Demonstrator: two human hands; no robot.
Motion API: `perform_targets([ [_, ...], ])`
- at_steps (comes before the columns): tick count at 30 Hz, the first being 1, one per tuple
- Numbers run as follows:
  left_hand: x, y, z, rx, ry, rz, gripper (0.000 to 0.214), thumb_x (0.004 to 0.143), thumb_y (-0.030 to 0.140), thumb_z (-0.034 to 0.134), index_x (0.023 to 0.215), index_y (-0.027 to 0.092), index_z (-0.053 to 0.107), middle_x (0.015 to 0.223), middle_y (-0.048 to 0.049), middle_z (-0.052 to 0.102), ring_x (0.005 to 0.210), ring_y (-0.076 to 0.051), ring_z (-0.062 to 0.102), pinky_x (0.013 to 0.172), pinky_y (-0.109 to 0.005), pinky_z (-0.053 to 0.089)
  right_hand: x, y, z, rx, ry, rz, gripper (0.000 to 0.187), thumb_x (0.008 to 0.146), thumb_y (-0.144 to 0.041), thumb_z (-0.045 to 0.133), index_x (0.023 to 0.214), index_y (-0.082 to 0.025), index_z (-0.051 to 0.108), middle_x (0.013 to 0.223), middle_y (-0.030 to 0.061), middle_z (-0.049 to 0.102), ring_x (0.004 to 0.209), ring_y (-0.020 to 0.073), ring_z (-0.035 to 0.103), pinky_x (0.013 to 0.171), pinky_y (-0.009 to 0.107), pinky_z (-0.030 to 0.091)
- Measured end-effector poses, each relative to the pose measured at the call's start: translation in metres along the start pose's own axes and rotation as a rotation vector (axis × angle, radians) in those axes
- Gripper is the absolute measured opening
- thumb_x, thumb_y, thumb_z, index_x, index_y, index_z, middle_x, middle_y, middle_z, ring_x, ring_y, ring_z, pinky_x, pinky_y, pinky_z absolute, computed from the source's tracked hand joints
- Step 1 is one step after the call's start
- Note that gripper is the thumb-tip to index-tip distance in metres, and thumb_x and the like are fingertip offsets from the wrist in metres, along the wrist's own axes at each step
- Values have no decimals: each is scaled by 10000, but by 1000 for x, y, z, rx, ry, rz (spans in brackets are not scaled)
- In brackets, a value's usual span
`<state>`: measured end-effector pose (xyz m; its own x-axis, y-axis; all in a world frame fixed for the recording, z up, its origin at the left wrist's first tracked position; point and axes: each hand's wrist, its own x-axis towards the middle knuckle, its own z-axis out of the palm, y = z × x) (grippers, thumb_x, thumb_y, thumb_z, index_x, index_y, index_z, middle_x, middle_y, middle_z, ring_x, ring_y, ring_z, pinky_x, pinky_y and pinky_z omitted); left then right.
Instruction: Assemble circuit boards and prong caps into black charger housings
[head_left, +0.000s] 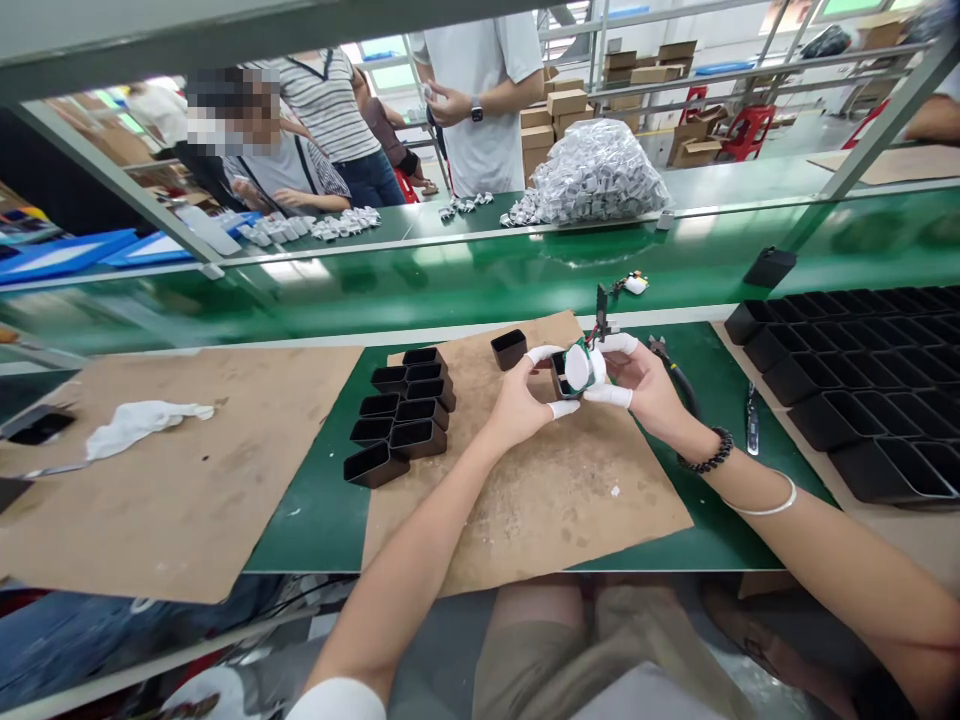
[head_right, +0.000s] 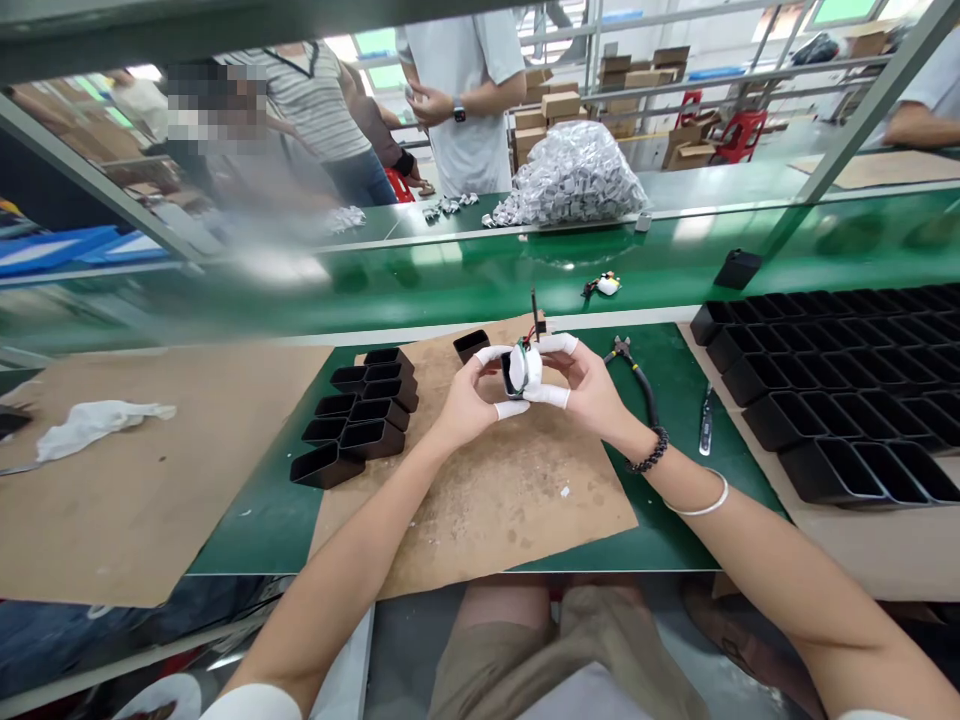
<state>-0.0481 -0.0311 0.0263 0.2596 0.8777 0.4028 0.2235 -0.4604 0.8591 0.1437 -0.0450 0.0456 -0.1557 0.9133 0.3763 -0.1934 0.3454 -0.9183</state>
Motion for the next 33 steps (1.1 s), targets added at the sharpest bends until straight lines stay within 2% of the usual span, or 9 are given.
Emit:
perform_targets([
  [7, -1, 15, -8, 78, 42, 100, 624, 643, 170, 846, 1229, 214, 635, 1277, -85, 720, 1176, -280, 680, 1049, -432, 519, -4, 5, 1, -78, 60, -88, 587, 525, -433, 999, 998, -280, 688, 1078, 33, 753, 1060, 263, 705, 1057, 496, 546],
  [13, -4, 24, -9, 69, 56, 134, 612, 668, 174, 839, 1241, 212, 629, 1309, -87, 707, 1230, -287, 659, 1112, -450, 480, -4, -6, 4, -31, 20, -123, 528, 550, -375, 1000, 993, -301, 722, 1178, 38, 754, 1186, 294, 677, 1072, 514, 536],
  [18, -6, 26, -8, 73, 63, 137, 595, 675, 179, 837, 1232, 224, 630, 1303, -87, 708, 1232, -298, 658, 1121, -468, 472, -6, -10, 5, -55, 10, -113, 520, 559, -405, 993, 995, -304, 728, 1191, 44, 745, 1217, 313, 659, 1065, 539, 545],
  [23, -6, 28, -8, 64, 48, 134, 599, 682, 179, 837, 1239, 252, 632, 1319, -76, 699, 1256, -308, 645, 1126, -487, 473, -6, -7, 3, -78, 16, -116, 544, 539, -419, 999, 1000, -304, 734, 1181, 46, 741, 1194, 310, 666, 1016, 512, 575],
  [33, -6, 25, -9, 66, 49, 166, 613, 669, 135, 833, 1237, 248, 632, 1312, -76, 698, 1237, -302, 651, 1123, -482, 482, -8, -2, 1, -109, -24, -150, 477, 639, -360, 961, 1067, -304, 758, 1250, 56, 725, 1223, 309, 653, 982, 471, 585],
])
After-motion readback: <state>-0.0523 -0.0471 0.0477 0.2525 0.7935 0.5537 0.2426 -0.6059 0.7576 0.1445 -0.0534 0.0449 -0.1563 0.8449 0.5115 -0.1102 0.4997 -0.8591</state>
